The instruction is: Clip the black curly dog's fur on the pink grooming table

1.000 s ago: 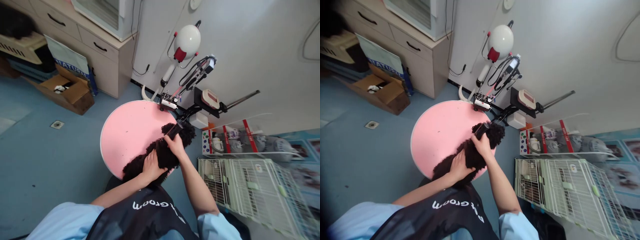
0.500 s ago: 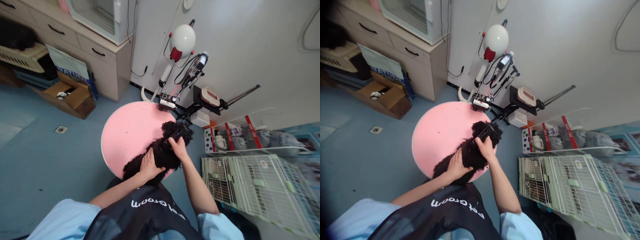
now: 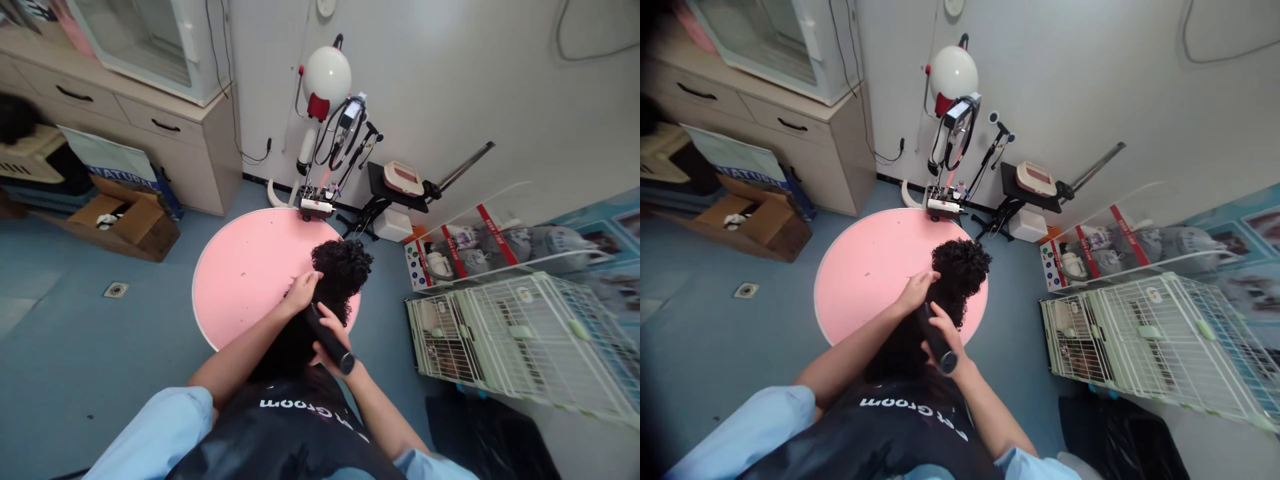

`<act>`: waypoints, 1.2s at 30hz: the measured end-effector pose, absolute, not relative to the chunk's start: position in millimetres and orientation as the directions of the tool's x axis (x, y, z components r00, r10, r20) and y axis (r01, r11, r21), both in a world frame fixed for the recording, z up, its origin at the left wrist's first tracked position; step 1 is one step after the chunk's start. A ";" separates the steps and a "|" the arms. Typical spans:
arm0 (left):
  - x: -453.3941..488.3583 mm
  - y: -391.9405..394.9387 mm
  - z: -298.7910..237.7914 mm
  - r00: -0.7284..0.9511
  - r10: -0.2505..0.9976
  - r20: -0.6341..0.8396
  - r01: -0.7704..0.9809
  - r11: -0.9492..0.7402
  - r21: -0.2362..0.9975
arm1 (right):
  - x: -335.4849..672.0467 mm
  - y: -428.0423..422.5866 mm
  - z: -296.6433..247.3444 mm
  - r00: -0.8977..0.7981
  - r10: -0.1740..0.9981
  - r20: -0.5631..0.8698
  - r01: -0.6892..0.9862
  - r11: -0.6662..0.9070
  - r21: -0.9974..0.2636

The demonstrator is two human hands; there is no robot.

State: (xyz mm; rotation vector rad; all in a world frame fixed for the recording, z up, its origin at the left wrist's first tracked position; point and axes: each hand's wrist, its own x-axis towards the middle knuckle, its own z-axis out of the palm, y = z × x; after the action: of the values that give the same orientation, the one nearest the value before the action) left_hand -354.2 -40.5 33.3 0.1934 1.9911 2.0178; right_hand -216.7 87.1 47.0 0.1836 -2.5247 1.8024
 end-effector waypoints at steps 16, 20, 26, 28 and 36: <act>-311.5 -55.1 -3.6 -0.863 0.504 0.026 0.256 0.392 0.884 | -323.1 138.2 97.4 -0.979 0.122 -0.165 0.194 0.291 -0.937; -317.7 -67.6 -15.0 -0.779 0.621 0.088 0.370 0.342 0.864 | -304.0 131.9 83.9 -0.970 0.042 -0.238 0.241 0.247 -0.939; -318.9 -79.7 -25.6 -0.679 0.732 0.050 0.409 0.321 0.854 | -293.3 133.1 93.1 -0.981 -0.111 -0.157 0.122 0.274 -0.954; -317.1 -80.2 -24.8 -0.677 0.735 0.042 0.411 0.329 0.850 | -296.8 131.2 94.4 -0.994 -0.013 -0.113 0.104 0.298 -0.949; -336.9 -95.1 -9.4 -0.649 0.760 -0.043 0.276 0.288 0.917 | -285.8 120.6 75.8 -0.984 -0.051 -0.169 0.145 0.313 -0.939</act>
State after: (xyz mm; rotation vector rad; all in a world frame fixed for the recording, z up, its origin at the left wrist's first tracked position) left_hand -336.9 -95.1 -9.4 0.9252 2.0835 1.3393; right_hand -285.8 120.6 75.8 -0.0975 -2.6762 1.9439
